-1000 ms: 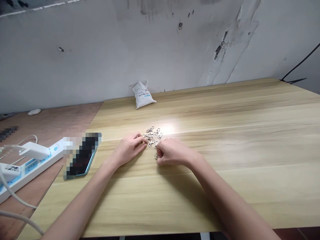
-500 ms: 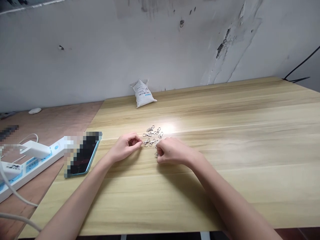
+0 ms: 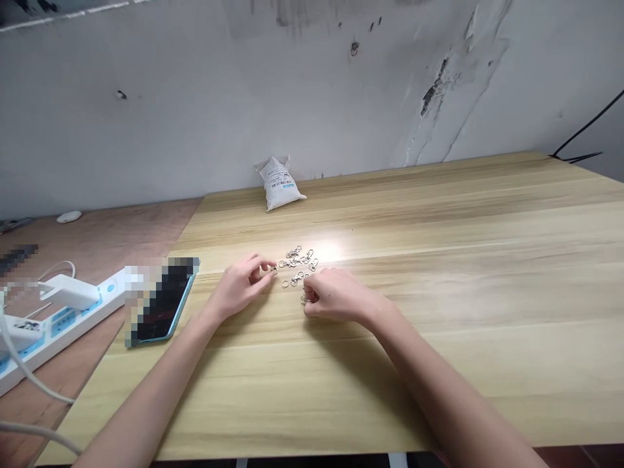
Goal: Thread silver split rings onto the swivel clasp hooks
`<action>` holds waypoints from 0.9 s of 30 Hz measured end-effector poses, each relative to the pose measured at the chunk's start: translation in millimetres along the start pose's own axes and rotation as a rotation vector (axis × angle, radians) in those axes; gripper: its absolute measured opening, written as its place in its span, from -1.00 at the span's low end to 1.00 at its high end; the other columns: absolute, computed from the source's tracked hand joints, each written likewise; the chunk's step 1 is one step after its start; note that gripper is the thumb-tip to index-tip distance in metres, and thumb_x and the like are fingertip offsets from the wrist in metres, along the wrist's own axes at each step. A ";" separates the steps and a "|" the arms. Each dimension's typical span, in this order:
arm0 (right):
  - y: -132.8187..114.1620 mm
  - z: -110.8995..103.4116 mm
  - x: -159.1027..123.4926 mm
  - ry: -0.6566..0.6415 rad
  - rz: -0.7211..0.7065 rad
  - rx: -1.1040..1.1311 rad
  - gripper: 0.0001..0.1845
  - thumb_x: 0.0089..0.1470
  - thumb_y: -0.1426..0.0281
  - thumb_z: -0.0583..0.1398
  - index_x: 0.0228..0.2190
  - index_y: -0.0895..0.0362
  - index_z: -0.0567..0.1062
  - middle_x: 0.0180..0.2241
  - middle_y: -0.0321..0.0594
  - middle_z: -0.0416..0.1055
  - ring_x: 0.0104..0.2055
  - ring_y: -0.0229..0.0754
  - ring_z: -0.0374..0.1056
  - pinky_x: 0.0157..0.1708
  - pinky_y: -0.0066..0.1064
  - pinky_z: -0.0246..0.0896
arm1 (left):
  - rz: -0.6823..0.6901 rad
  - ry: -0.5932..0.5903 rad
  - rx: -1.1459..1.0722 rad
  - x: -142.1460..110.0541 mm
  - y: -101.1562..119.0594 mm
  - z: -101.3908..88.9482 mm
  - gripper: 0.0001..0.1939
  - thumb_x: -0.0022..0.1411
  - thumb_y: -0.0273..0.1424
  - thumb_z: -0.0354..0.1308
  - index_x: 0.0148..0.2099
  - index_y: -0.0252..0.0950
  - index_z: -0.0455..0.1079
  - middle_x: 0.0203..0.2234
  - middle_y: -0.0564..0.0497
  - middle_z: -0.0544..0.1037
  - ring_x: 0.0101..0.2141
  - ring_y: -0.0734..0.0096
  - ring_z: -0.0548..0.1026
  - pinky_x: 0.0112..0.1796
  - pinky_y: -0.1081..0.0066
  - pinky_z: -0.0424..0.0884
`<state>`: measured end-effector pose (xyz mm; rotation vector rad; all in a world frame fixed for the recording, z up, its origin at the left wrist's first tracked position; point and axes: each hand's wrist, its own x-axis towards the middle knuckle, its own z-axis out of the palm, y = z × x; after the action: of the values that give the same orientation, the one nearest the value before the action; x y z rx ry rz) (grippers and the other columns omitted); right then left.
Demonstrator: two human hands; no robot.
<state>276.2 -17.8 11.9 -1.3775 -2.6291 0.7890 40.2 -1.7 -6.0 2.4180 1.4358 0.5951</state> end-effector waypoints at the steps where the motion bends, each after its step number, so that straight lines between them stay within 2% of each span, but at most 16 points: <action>1: 0.4 0.1 0.1 0.002 -0.005 0.002 -0.89 -0.15 0.48 0.13 -0.60 0.11 0.26 -0.61 -0.36 0.30 -0.57 -0.34 0.07 -0.54 -0.44 -0.18 | 0.069 -0.043 -0.011 -0.6 1.7 0.9 -0.83 0.30 -0.37 0.07 -0.11 -0.21 0.45 -0.27 0.03 0.48 -0.46 0.50 0.43 -0.38 0.45 0.28; 4: 0.5 -0.5 -0.2 -0.001 -0.004 0.000 -0.90 -0.14 0.48 0.13 -0.59 0.11 0.27 -0.60 -0.37 0.31 -0.57 -0.34 0.08 -0.54 -0.44 -0.17 | 0.218 -0.100 -0.008 -1.0 4.1 5.9 -0.84 0.32 -0.39 0.06 -0.19 -0.20 0.48 -0.29 0.01 0.47 -0.38 0.45 0.44 -0.34 0.44 0.31; 8: -1.1 -1.8 -0.5 0.000 0.011 -0.005 -0.91 -0.12 0.49 0.14 -0.57 0.12 0.30 -0.58 -0.35 0.35 -0.56 -0.34 0.09 -0.54 -0.45 -0.16 | 0.241 -0.060 -0.027 0.7 2.7 11.8 -0.81 0.34 -0.42 0.04 -0.27 -0.24 0.47 -0.28 -0.03 0.49 -0.27 0.36 0.46 -0.27 0.38 0.36; 13: -1.7 2.7 4.1 0.086 -0.044 -0.029 -0.93 0.00 0.45 0.14 -0.50 0.12 0.38 -0.58 -0.32 0.37 -0.57 -0.34 0.09 -0.52 -0.45 -0.16 | 0.211 -0.006 -0.246 0.6 3.7 10.5 -0.89 0.29 -0.45 0.11 -0.29 -0.26 0.46 -0.26 -0.02 0.58 -0.21 0.35 0.50 -0.15 0.32 0.42; 17: -0.3 9.7 9.6 0.188 -0.112 -0.038 -0.83 0.12 0.41 0.09 -0.45 0.13 0.45 -0.54 -0.27 0.42 -0.54 -0.32 0.14 -0.49 -0.44 -0.14 | 0.090 -0.003 -0.372 -0.7 2.9 9.8 -0.93 0.25 -0.42 0.18 -0.26 -0.28 0.49 -0.33 -0.03 0.58 -0.31 0.38 0.51 -0.24 0.36 0.46; 21: 1.6 14.9 12.7 0.276 -0.131 -0.024 -0.81 0.16 0.41 0.08 -0.40 0.13 0.49 -0.50 -0.27 0.44 -0.51 -0.32 0.17 -0.46 -0.45 -0.11 | 0.033 -0.004 -0.390 -1.1 -0.2 10.6 -0.86 0.26 -0.42 0.16 -0.17 -0.27 0.53 -0.32 -0.06 0.58 -0.32 0.36 0.51 -0.28 0.35 0.46; 27: 4.9 19.0 15.0 0.317 -0.147 -0.025 -0.82 0.17 0.40 0.10 -0.38 0.14 0.50 -0.51 -0.29 0.42 -0.51 -0.32 0.19 -0.47 -0.46 -0.11 | 0.020 -0.001 -0.393 -2.2 2.6 8.6 -0.88 0.27 -0.43 0.14 -0.24 -0.25 0.53 -0.33 -0.03 0.61 -0.29 0.33 0.55 -0.23 0.33 0.47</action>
<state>265.4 -11.5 -9.4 -1.1838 -2.4627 0.4772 45.4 -5.0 -12.9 2.1236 1.1650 0.7963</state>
